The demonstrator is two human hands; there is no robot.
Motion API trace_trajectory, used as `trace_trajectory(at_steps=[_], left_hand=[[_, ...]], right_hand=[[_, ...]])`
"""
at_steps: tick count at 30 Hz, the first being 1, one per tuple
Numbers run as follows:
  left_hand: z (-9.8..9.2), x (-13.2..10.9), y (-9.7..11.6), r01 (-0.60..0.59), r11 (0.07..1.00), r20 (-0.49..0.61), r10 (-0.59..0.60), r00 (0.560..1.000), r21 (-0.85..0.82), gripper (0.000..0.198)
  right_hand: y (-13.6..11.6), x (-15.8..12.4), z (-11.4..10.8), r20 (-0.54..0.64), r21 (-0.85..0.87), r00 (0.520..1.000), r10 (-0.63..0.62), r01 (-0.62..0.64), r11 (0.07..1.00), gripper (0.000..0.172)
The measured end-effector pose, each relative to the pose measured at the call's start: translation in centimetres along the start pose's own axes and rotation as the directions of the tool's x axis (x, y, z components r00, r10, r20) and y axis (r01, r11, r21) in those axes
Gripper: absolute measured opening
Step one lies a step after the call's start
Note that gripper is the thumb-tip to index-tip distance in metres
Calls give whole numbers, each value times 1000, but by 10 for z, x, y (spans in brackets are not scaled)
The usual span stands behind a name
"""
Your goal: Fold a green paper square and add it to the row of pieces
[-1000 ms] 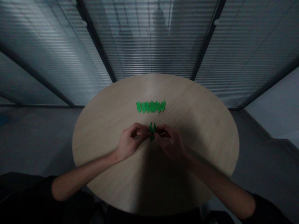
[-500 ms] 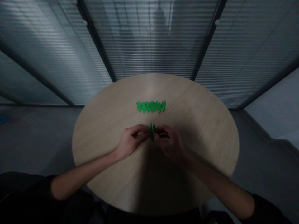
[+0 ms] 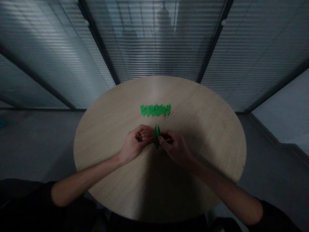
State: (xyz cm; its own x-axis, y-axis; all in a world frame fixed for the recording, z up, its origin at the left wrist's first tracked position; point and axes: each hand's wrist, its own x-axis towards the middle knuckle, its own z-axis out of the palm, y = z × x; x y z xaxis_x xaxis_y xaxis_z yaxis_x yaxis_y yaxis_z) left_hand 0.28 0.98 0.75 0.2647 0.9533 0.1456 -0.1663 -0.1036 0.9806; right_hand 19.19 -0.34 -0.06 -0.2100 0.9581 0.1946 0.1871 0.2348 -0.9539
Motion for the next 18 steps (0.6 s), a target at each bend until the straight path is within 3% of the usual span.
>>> trace_trajectory(at_steps=[5, 10, 18], left_hand=[[-2, 2, -2, 62, 998, 10, -62, 998, -31, 36], [-4, 1, 0, 122, 986, 78, -131, 988, 116, 28], [-4, -2, 2, 50, 956, 66, -72, 995, 288, 25]], right_hand=[[-5, -1, 0, -63, -70, 997, -45, 40, 997, 17], [-5, -2, 0, -55, -78, 995, -83, 78, 994, 18], [-6, -1, 0, -26, -120, 998, -65, 61, 991, 17]])
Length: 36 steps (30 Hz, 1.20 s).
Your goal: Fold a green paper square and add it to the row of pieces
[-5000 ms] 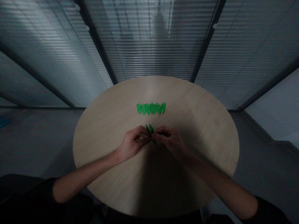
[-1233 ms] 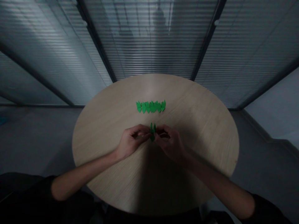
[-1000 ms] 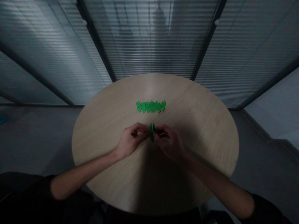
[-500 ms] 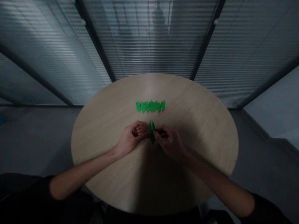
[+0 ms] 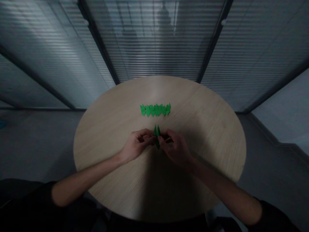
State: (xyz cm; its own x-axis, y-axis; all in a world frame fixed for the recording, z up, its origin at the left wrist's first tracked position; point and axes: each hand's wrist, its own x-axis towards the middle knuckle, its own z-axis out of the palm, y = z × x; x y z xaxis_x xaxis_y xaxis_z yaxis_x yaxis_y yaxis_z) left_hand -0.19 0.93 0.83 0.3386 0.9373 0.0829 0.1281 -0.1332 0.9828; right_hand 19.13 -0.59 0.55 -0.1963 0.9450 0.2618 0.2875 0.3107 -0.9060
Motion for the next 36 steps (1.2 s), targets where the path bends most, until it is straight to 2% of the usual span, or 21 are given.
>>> trace_trajectory(at_steps=[8, 14, 19, 28, 33, 36], left_hand=[[-1, -5, 0, -141, 968, -35, 151, 988, 206, 16], [-1, -7, 1, -169, 948, -51, 189, 981, 269, 15], [0, -6, 4, -130, 976, -36, 138, 990, 175, 15], [-1, 0, 5, -27, 997, 28, 29, 999, -76, 28], [-1, 1, 4, 2, 994, 66, 5, 998, -107, 28], [0, 2, 2, -9, 990, 83, 21, 996, -139, 26]], right_hand=[[2, 0, 0, -32, -33, 999, -15, 14, 999, 18], [3, -2, -1, -42, -78, 994, -97, 94, 993, 12], [-3, -2, -2, -27, -66, 994, -105, 103, 992, 13], [-4, 2, -3, 1, 196, 991, 136, -133, 971, 19], [-5, 4, -4, 71, 264, 984, 162, -175, 949, 21], [-4, 4, -4, 58, 263, 985, 165, -175, 949, 20]])
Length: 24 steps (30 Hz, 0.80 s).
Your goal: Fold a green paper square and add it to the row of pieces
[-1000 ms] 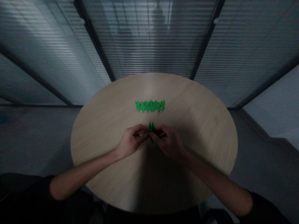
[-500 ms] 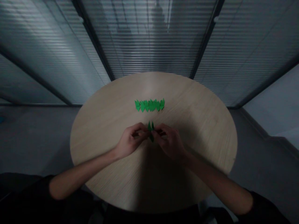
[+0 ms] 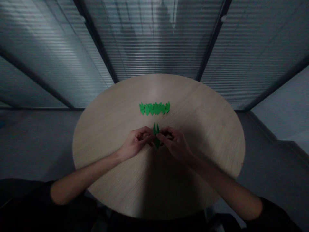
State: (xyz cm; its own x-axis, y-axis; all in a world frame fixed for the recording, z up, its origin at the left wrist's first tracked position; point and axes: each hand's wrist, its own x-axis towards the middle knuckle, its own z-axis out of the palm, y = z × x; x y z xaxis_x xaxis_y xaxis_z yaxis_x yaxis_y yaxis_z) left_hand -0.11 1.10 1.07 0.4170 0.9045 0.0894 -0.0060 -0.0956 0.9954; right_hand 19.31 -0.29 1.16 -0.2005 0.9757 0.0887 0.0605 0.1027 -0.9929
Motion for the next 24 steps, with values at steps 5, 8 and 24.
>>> trace_trajectory(at_steps=[5, 8, 24], left_hand=[[1, 1, -2, -7, 999, -4, 7, 1000, -38, 23], [0, 0, 1, 2, 999, 3, -2, 1000, -41, 24], [-1, -1, -2, 56, 998, 25, -55, 998, -39, 30]], right_hand=[[0, -1, 2, -77, -86, 995, -64, 57, 995, 16], [1, -2, 2, -69, -73, 996, -64, 59, 996, 17], [1, -1, -1, 2, -66, 997, -72, 72, 995, 23]])
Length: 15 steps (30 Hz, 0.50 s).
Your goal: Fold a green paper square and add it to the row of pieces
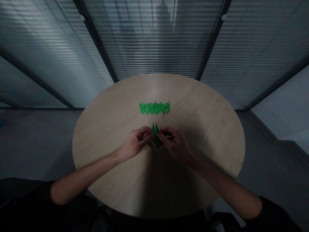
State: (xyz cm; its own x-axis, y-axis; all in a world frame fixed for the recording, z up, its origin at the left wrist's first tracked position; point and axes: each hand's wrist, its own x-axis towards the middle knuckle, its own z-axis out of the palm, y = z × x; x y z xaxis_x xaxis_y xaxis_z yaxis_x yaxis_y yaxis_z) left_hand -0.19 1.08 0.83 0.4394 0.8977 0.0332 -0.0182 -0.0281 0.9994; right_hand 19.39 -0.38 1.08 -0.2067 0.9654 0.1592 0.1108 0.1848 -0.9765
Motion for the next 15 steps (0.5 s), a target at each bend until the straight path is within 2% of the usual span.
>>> trace_trajectory(at_steps=[8, 15], left_hand=[[2, -2, 1, -15, 997, -67, 20, 998, 80, 23], [0, -3, -1, -38, 989, -81, 50, 995, 143, 21]], right_hand=[[2, -4, 3, -22, -133, 996, -84, 81, 988, 17], [2, -4, 3, -38, -178, 990, -137, 128, 976, 20]])
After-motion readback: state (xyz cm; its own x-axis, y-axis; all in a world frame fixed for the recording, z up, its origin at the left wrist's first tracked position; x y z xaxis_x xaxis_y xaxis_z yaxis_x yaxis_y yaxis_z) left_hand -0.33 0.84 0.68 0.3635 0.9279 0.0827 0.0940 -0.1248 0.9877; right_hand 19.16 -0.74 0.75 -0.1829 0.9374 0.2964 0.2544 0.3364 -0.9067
